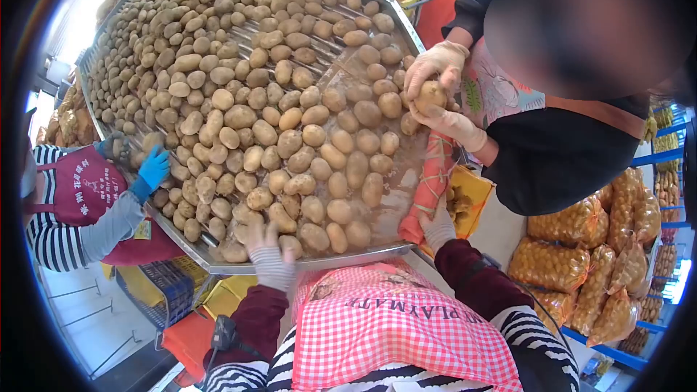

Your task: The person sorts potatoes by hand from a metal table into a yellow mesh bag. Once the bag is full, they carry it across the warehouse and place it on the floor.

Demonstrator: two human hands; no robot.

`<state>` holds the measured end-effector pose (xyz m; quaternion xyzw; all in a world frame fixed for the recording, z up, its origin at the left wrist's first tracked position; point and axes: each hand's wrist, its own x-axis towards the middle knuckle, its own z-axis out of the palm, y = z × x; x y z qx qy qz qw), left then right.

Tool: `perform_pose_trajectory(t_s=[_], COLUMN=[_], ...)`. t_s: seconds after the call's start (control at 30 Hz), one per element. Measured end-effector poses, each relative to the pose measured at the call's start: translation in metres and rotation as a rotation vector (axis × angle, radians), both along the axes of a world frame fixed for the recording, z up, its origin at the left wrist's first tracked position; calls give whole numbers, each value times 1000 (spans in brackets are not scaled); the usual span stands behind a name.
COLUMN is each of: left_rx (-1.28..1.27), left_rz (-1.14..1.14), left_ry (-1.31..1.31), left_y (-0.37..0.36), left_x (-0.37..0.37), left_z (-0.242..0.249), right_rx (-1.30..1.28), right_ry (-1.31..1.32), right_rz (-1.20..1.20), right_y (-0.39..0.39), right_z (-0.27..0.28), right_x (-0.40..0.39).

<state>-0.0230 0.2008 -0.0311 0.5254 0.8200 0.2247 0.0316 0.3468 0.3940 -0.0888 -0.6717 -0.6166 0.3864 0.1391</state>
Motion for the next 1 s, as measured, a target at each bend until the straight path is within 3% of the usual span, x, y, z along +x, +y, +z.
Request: perform_pose_trajectory(t_s=[0.07,0.13,0.2,0.27,0.4,0.47,0.53,0.57,0.67,0.77,0.8,0.9,1.0], left_rx=[-61,-121,133,86,-78,-275,-389,-345,-176,-291,-291,64,77], left_rz=[-299,-754,-989,-935,-959,-948,-953,-920,-795,-273,-168,-8,137], left_ry=[-281,-312,-138,32,237,163,146,25,-307,-1549,-1795,-2403,-2309], left_y=[52,97,138,176,192,185,182,179,155,112,100,65,49], left_x=[37,71,102,93,73,77,79,77,64,47,41,44,50], left_z=[43,43,36,7,-3,6,17,24,37,57,87,92,49], right_rx=[-38,-66,-78,-73,-21,-105,-34,3,201,601,414,17,311], right_ry=[-144,-134,-93,-25,-42,-19,52,84,-171,-282,-116,221,446], right_rz=[76,77,66,51,100,80,88,90,168,370,454,745,858], right_y=[11,17,17,18,21,24,23,22,7,-16,-20,-24,-21], right_z=[5,12,17,19,17,31,32,34,60,62,79,91,144], right_x=[-4,-10,-10,-8,3,0,3,3,-1,-6,-15,-49,-131])
